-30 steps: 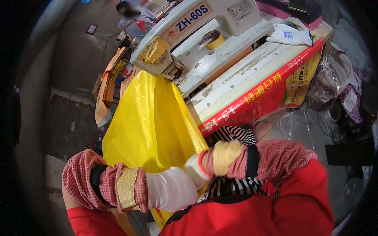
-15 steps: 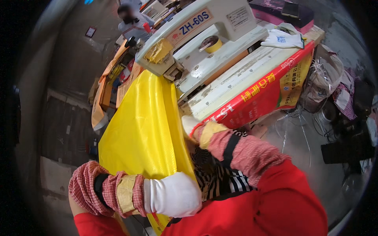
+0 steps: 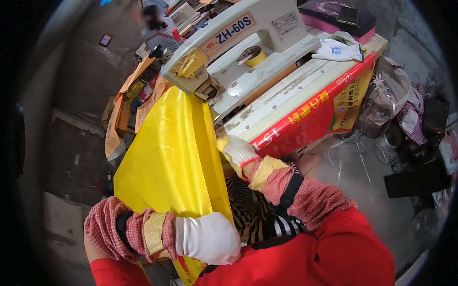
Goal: Inserting plastic liners into woven yellow industrial bags and sewing the top edges using an industrial sewing machine.
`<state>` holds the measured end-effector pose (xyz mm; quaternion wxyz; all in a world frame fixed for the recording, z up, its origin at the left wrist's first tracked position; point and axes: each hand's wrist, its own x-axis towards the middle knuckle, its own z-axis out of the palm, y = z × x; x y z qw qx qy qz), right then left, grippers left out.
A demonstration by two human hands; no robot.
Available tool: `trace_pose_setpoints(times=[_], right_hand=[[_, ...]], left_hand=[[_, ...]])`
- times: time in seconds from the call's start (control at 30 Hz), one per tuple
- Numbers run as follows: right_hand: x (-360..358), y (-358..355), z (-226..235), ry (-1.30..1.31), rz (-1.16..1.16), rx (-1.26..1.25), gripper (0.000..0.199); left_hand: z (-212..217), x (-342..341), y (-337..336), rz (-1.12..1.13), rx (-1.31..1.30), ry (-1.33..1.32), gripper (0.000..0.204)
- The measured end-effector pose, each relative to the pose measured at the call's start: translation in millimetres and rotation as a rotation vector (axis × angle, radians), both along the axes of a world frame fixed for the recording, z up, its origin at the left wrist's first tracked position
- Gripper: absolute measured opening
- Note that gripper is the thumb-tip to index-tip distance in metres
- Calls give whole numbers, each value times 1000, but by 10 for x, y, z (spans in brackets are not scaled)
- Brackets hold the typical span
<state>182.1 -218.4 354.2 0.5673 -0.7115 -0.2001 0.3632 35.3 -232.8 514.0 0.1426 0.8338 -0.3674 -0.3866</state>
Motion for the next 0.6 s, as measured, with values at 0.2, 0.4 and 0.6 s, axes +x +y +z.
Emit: trace_pose_setpoints(times=[0.2,0.4,0.6], right_hand=[[48,79,539,-658,56,-314,47],[162,639,-185,-1163,194,-444,28],[241,930,-364,-617,436,403,15]], left_hand=[[46,197,-251,-90,275,159,22],[262,332,-338,-114,392,215,22],[210,776,-94,-57,608,153,23]])
